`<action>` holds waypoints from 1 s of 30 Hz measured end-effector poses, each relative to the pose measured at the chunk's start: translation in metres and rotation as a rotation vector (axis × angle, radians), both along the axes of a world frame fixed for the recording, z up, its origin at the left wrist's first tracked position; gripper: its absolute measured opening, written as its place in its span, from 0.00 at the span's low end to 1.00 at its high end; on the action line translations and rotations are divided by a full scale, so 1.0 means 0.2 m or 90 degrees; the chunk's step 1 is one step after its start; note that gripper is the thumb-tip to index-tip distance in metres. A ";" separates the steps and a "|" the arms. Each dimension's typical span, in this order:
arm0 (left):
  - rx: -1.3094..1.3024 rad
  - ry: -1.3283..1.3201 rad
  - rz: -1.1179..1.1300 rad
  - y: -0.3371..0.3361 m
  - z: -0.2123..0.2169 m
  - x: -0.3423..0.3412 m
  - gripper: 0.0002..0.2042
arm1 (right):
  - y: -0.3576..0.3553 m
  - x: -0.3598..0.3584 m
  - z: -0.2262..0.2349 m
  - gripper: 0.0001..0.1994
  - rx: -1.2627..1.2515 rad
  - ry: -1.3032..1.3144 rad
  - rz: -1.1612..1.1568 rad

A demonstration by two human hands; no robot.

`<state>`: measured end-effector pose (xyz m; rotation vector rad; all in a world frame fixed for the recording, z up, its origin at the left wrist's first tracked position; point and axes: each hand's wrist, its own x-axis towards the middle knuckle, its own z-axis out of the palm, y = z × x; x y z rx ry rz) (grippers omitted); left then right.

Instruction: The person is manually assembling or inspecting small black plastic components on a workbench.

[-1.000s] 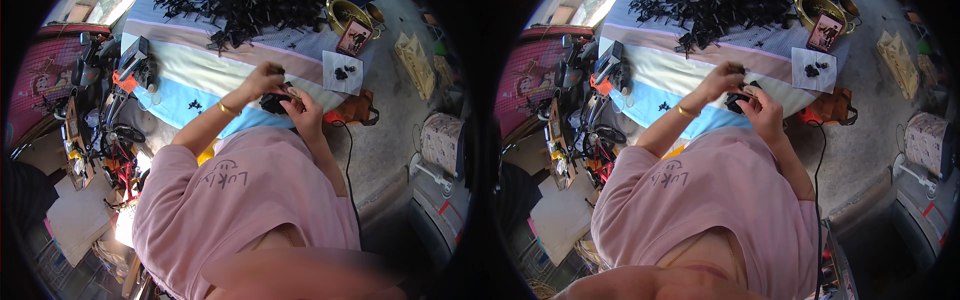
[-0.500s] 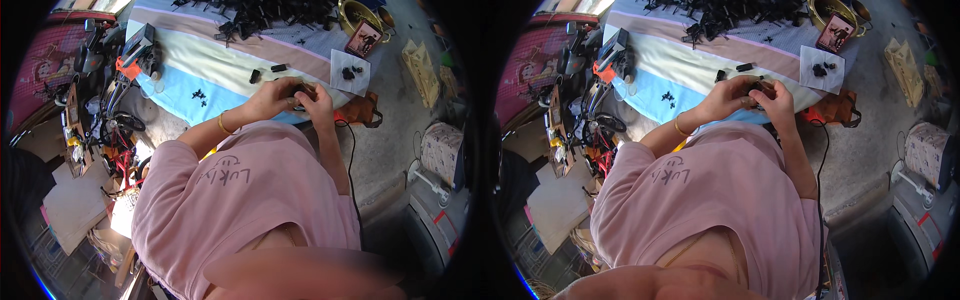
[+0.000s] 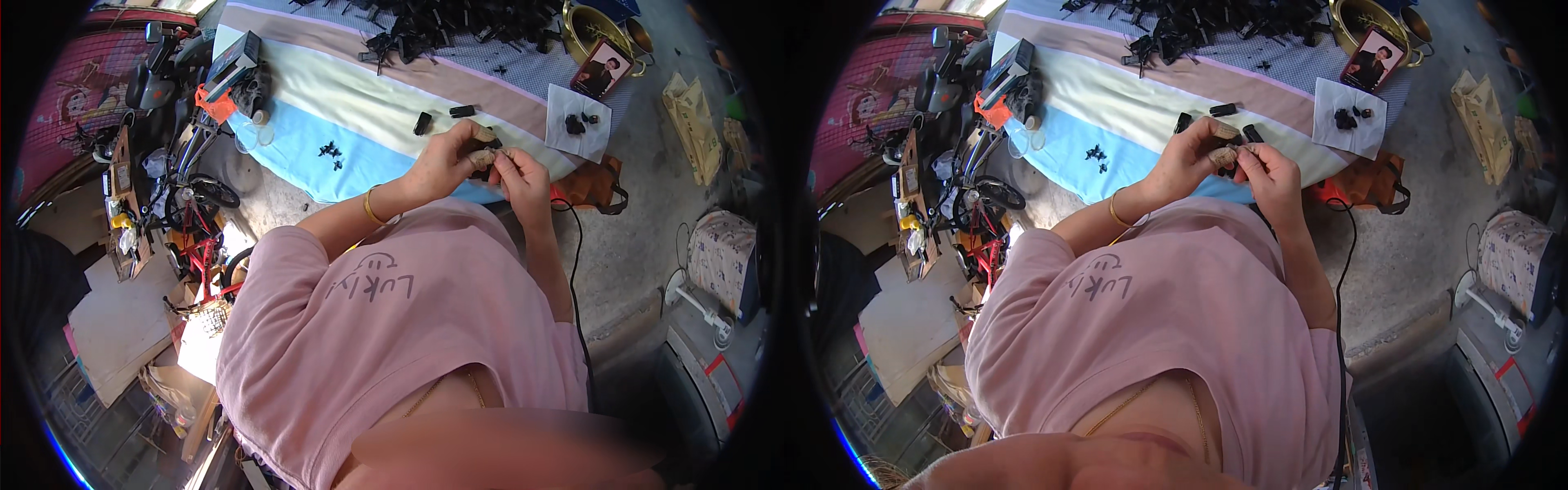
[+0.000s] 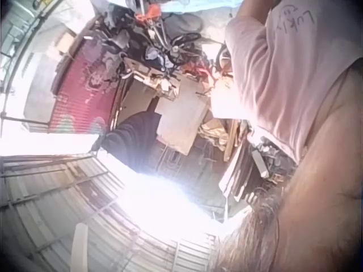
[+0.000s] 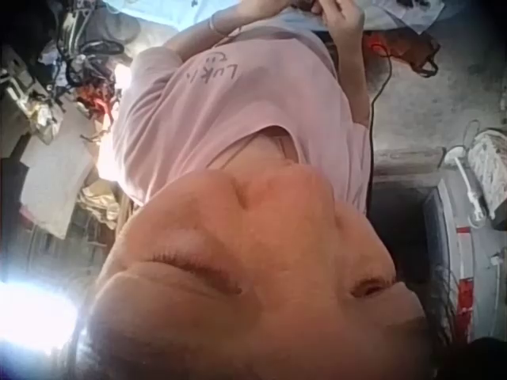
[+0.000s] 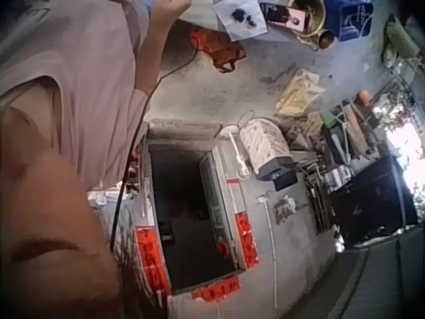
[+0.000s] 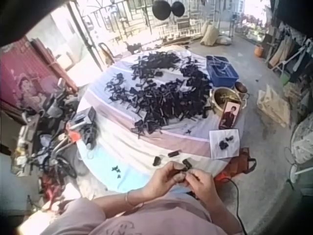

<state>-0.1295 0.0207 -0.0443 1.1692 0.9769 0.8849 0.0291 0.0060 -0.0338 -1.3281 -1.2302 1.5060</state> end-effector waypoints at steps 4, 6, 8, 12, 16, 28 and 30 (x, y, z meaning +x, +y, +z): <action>0.023 -0.055 0.034 0.00 -0.02 0.00 0.09 | 0.00 -0.03 0.00 0.08 0.024 -0.020 -0.007; 0.108 0.012 0.077 0.00 -0.03 0.02 0.09 | 0.01 -0.03 -0.06 0.09 0.026 0.025 -0.014; 0.153 0.088 0.043 0.01 -0.03 0.00 0.10 | 0.01 -0.02 -0.07 0.09 -0.008 0.038 -0.006; 0.026 0.040 0.058 0.02 -0.03 0.01 0.10 | 0.02 -0.03 -0.07 0.07 -0.053 0.103 -0.041; -0.337 -0.375 0.080 0.12 0.01 -0.08 0.11 | 0.01 -0.02 -0.07 0.07 0.200 -0.111 -0.062; -0.178 -0.094 -0.074 0.04 0.00 -0.11 0.15 | 0.05 -0.02 -0.06 0.10 0.110 0.034 -0.026; -0.061 0.011 -0.079 0.02 0.05 -0.10 0.17 | 0.08 -0.04 -0.08 0.09 0.060 0.045 -0.017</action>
